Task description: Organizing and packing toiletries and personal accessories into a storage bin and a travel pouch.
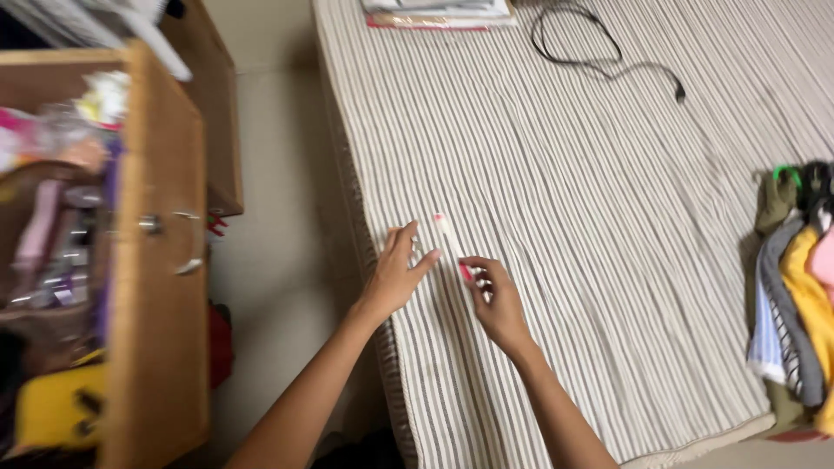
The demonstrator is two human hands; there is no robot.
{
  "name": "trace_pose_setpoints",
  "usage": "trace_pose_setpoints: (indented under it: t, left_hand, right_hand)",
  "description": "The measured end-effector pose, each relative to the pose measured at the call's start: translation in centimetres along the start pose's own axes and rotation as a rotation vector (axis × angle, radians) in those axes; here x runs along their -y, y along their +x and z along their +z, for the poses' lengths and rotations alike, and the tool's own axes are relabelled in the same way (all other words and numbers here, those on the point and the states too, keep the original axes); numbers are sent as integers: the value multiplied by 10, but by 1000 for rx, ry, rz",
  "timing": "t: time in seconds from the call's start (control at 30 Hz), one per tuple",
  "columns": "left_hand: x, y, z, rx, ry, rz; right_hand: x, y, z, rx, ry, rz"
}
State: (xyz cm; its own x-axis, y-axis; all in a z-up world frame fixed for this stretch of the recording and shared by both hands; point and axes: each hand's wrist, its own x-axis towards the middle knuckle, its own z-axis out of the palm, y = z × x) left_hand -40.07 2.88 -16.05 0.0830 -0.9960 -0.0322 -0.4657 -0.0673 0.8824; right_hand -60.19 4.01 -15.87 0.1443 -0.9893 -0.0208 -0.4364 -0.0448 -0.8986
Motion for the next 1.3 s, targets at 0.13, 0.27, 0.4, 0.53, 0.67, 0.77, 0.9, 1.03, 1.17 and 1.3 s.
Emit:
trace_pose_setpoints:
  t: [0.13,0.27,0.4,0.53,0.67,0.77,0.9,1.03,1.17,1.3]
  left_hand:
    - [-59,-6,-43,-7,-191,-122]
    - [-125,-22,-111,-118,-373,-12]
    - [-159,-43,-183,-220,-385,81]
    - [-180,-86,-265,-358,-276,118]
    - [-179,-140,-332,-503,55,197]
    - [-153,-175,-359,-541,233,245]
    - [-120,-215,-380,-503,210,200]
    - [-102,-243,-382,-550,176,194]
    - [-69,-251,-375,-586,129,1]
    - [-62,-253,-375,-588,123,-73]
  right_hand:
    - [90,6,0,128,-16,-216]
    - [172,13,1,212,116,-346]
    - [251,15,9,345,171,-406]
    - [329,14,30,425,102,-645]
    - [397,-10,58,551,135,-669]
    - [436,-35,81,685,120,-684]
    - [452,-62,119,801,104,-764]
    - [438,-66,157,774,-35,-747]
    - [432,-59,179,845,94,-531]
    - [422,-53,195,840,51,-438]
